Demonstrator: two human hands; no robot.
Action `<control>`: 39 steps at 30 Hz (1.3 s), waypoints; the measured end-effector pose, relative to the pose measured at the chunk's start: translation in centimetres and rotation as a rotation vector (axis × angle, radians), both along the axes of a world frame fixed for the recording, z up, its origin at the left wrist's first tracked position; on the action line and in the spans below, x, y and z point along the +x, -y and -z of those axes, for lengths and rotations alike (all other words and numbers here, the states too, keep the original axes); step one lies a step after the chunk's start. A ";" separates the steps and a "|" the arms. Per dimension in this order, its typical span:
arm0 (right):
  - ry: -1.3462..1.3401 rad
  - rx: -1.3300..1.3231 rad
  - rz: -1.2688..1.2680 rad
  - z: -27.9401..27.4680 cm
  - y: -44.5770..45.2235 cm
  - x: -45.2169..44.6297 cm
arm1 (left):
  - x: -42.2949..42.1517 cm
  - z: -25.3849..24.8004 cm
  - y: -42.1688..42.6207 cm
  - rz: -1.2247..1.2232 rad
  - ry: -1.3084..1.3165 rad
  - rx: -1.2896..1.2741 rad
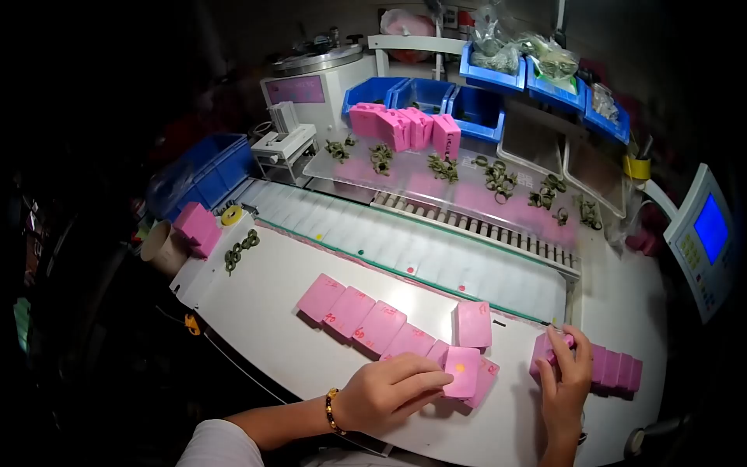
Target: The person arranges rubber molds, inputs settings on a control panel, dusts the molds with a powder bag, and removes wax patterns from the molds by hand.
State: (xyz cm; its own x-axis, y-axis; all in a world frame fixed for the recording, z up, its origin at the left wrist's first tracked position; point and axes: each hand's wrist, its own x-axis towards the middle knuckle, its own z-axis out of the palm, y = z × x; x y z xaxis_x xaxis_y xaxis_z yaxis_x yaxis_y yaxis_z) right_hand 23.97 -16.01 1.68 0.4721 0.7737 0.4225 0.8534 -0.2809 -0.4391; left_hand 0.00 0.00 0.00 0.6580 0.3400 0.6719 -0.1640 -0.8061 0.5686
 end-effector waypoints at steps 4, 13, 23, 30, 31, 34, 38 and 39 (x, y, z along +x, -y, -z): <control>-0.050 0.131 0.017 -0.4 2.6 -0.6 | -1.1 0.2 -0.1 -0.035 -0.011 -0.056; 0.071 0.122 0.089 -2.0 4.4 -0.5 | -0.7 0.7 -0.8 -0.039 -0.022 -0.085; -0.019 -0.071 -0.020 -1.0 1.2 0.0 | -1.0 0.7 -1.0 -0.059 -0.076 -0.081; -0.244 0.242 0.062 0.6 4.3 0.7 | -1.6 1.2 -1.6 -0.046 -0.078 -0.069; -0.343 0.284 0.107 0.8 4.8 0.7 | -1.6 1.2 -1.7 -0.044 -0.081 -0.076; -0.187 0.165 0.167 -0.1 5.5 0.4 | -1.5 1.2 -1.7 -0.037 -0.111 -0.101; 0.236 0.374 0.170 -2.4 4.3 -0.8 | -1.2 1.2 -1.5 -0.017 -0.113 -0.121; 0.206 0.345 0.135 -2.3 4.0 -0.6 | -1.1 1.2 -1.4 -0.014 -0.107 -0.115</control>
